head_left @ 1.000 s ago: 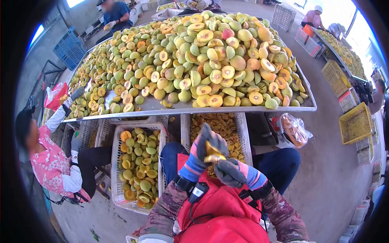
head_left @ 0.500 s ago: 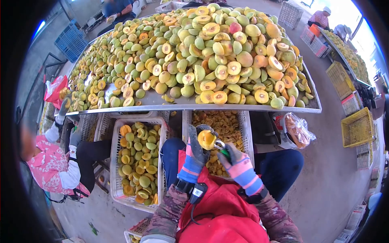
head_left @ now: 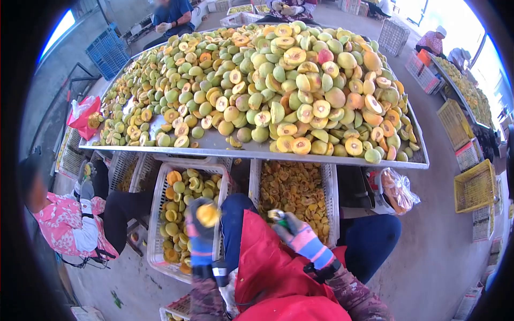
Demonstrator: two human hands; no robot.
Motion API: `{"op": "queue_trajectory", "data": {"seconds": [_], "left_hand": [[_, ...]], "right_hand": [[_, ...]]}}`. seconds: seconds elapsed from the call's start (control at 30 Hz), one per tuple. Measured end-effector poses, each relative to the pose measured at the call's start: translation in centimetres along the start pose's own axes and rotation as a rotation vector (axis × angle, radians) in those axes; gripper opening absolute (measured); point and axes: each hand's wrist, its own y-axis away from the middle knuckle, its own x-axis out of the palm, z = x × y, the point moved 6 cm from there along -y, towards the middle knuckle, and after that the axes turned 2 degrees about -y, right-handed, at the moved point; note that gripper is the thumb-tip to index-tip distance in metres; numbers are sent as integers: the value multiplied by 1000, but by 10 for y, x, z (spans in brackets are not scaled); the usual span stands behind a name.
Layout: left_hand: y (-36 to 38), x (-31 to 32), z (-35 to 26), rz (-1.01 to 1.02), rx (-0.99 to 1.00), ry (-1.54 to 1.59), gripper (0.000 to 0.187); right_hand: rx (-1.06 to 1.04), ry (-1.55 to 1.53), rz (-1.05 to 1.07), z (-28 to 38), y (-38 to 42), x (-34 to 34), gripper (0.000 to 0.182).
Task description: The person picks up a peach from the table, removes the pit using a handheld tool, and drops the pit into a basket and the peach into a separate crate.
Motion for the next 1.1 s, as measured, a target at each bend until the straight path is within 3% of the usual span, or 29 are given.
{"op": "queue_trajectory", "data": {"seconds": [0.03, 0.1, 0.13, 0.2, 0.3, 0.37, 0.47, 0.57, 0.63, 0.67, 0.7, 0.77, 0.8, 0.83, 0.9, 0.93, 0.97, 1.0, 1.03, 1.1], "left_hand": [[-10, -49, -8, -85, 84, -276, 30], [-17, -111, -10, -83, 263, -1471, 28], [-22, -100, -13, -76, 276, -1470, 28], [-22, -51, -42, -142, 586, -1326, 33], [-51, 104, -46, 233, 468, -812, 35], [-66, 204, -36, 424, 631, -893, 42], [-101, 296, 7, 461, 573, -1350, 56], [-104, 302, 3, 381, 560, -1253, 53], [-111, 282, 6, 305, 645, -1113, 50], [-113, 268, 0, 223, 723, -969, 48], [-113, 254, -8, 174, 740, -972, 39], [-115, 224, 11, 273, 133, -7, 36], [-101, 214, 7, 230, -42, 222, 30], [-74, 214, 0, 376, -144, 356, 31], [-29, 211, -8, 479, -364, 498, 31], [-15, 210, -8, 533, -352, 524, 33], [-1, 209, -5, 585, -343, 546, 36], [13, 202, -10, 614, 70, 355, 37], [18, 201, -1, 618, 64, 353, 37], [31, 200, -4, 511, -52, 266, 40]], "right_hand": [[124, -103, -94, -23, 5, -13, 20], [212, 305, -122, -44, 17, -42, 24], [265, 267, -166, -67, 23, -47, 24], [257, 224, -223, -72, 24, -55, 24], [181, 212, -335, -53, 31, -59, 25], [91, 214, -356, -41, 37, -61, 27], [57, 166, -452, -40, 59, -69, 27], [122, -27, -510, -38, 71, -81, 22], [198, 38, -355, -55, 74, -74, 21], [109, 410, -241, -60, 74, -69, 21], [102, 405, -236, -64, 68, -64, 21], [76, -69, -467, -69, 56, -74, 21], [90, -107, -437, -58, 44, -77, 21], [-275, 243, -455, -38, 40, -74, 17], [-311, 249, -475, 38, 26, -87, 14], [-299, 247, -473, 50, 20, -84, 14], [-249, 77, -431, 54, 14, -79, 17], [-204, -92, -389, 56, 12, -75, 20], [-198, -92, -393, 65, 12, -77, 20], [291, -927, -101, 51, 14, -53, 26]]}}
